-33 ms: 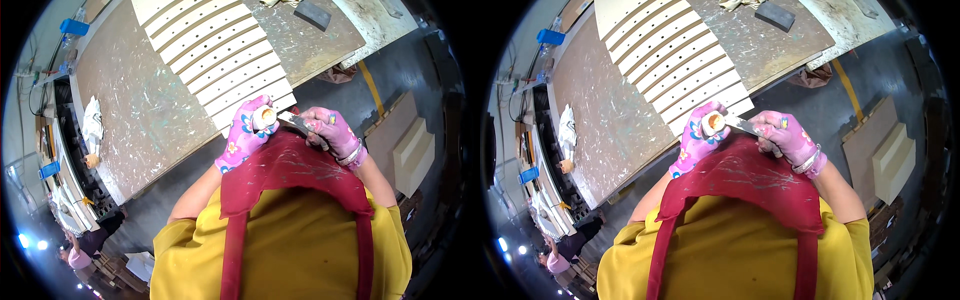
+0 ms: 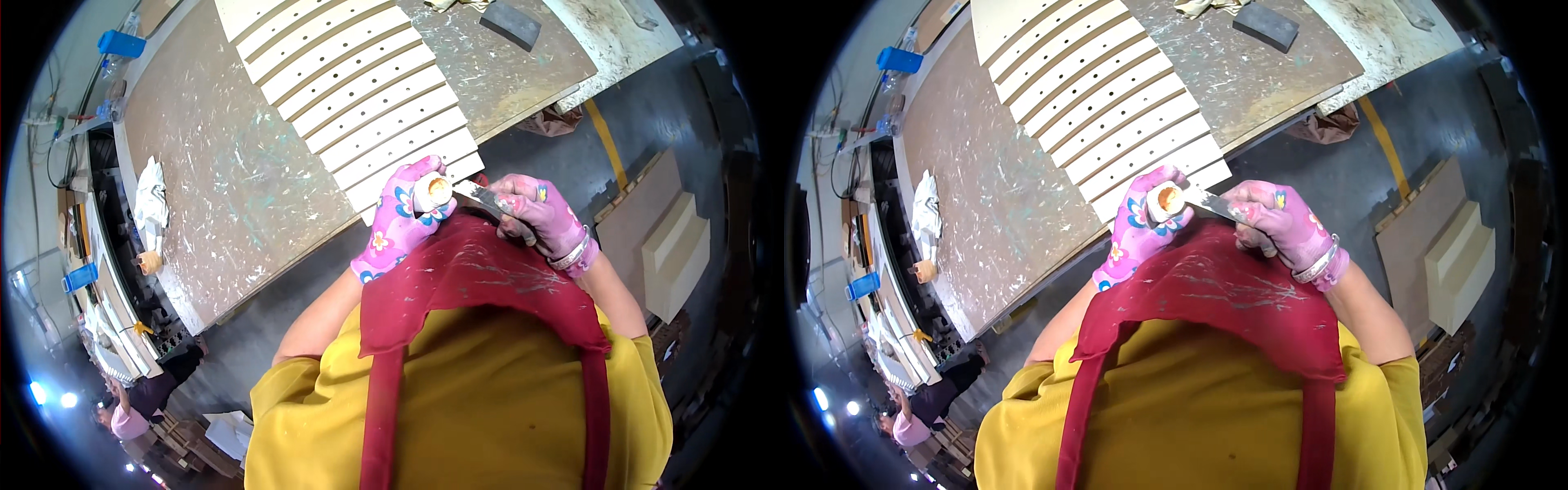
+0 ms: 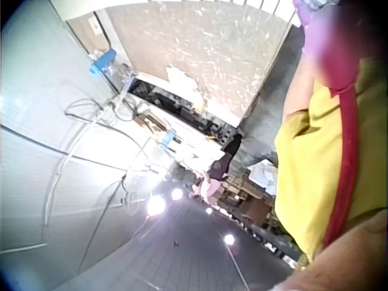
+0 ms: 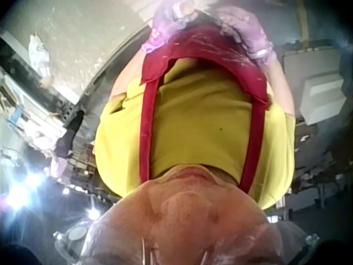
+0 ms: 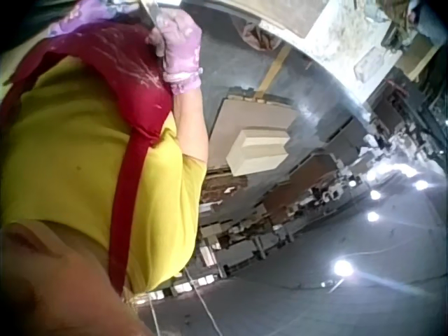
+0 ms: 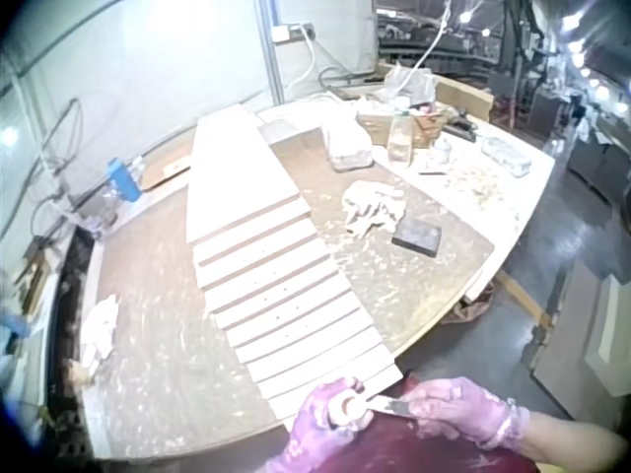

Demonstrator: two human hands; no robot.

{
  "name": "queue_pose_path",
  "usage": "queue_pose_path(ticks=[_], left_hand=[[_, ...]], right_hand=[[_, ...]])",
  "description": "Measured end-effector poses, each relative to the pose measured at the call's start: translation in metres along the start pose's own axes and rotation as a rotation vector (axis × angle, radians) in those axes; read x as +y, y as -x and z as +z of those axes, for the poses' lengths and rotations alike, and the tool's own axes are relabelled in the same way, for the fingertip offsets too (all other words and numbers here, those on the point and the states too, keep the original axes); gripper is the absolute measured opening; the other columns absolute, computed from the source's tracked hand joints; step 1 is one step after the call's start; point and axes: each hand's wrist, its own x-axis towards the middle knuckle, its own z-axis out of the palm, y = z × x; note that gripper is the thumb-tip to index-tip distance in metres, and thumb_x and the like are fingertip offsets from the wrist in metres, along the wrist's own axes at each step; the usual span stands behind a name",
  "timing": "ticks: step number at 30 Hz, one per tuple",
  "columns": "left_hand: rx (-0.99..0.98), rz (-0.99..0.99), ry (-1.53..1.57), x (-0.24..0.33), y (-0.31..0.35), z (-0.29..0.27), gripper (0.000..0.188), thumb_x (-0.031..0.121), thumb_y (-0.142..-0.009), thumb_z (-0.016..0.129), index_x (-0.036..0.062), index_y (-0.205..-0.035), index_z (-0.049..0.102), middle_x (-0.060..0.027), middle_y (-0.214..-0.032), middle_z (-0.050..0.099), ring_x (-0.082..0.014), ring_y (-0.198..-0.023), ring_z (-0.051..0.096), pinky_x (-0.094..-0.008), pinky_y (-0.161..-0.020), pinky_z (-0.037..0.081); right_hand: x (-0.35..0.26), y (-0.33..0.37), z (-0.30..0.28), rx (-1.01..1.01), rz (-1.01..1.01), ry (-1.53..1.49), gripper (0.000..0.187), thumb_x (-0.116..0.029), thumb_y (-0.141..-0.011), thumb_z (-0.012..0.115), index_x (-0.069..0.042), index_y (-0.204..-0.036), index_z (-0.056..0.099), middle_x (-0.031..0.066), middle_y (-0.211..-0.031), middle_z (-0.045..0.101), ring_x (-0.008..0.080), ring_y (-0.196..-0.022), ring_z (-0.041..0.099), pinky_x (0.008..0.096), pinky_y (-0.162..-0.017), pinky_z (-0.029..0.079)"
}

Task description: The person applies a substance from a small container to the holes and edges of wood panels using a small tool, then sands the surface with a sanding block and wipes the panels with a cloth.

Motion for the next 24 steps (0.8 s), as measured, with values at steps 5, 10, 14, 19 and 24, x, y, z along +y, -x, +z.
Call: queue_pose_path(ticks=[5,10,14,19,24], left_hand=[[-0.027,0.002,-0.078,-0.003,0.002,-0.002,0.058,-0.008,-0.077,0.069,0.0049,-0.129,0.046,-0.0083,-0.12,0.054,-0.0195,-0.115,0.053,-0.0312,-0.097,0.044],[0.146,0.044,0.126,0.002,-0.002,-0.006,0.058,-0.004,-0.077,0.072,0.0033,-0.129,0.047,-0.0097,-0.117,0.056,-0.0173,-0.11,0.055,-0.029,-0.094,0.045],[0.194,0.013,0.056,0.01,-0.006,-0.016,0.058,-0.004,-0.078,0.071,0.0021,-0.129,0.045,-0.0112,-0.121,0.055,-0.0183,-0.115,0.054,-0.03,-0.096,0.047],[0.149,0.035,-0.017,0.005,-0.007,-0.019,0.058,-0.005,-0.078,0.071,0.0023,-0.129,0.045,-0.0115,-0.123,0.055,-0.019,-0.117,0.054,-0.0309,-0.097,0.047],[0.169,0.066,-0.029,0.001,-0.006,-0.02,0.059,-0.005,-0.077,0.071,0.0023,-0.129,0.045,-0.0117,-0.124,0.055,-0.0195,-0.118,0.053,-0.0309,-0.097,0.047]], right_hand=[[-0.002,-0.001,0.001,-0.027,0.033,-0.099,0.025,-0.021,-0.091,0.059,0.002,-0.101,0.061,0.001,-0.066,0.056,0.0051,-0.051,0.051,0.0183,-0.048,0.043],[0.009,-0.008,-0.027,0.079,-0.094,-0.206,0.031,-0.023,-0.094,0.056,0.002,-0.112,0.059,-0.0011,-0.076,0.057,0.0039,-0.065,0.053,0.0239,-0.069,0.05],[0.014,-0.021,-0.025,0.24,-0.221,0.238,0.035,-0.024,-0.092,0.058,0.0,-0.116,0.061,-0.0003,-0.092,0.062,0.0058,-0.075,0.054,0.022,-0.072,0.047],[0.028,-0.029,-0.036,0.244,-0.576,0.718,0.042,-0.03,-0.088,0.062,0.001,-0.116,0.062,0.0145,-0.108,0.066,0.0237,-0.088,0.06,0.0317,-0.079,0.047],[0.027,-0.03,-0.024,0.294,-0.565,0.777,0.04,-0.028,-0.089,0.061,0.001,-0.115,0.062,0.0157,-0.106,0.066,0.0249,-0.087,0.06,0.0317,-0.079,0.047]])
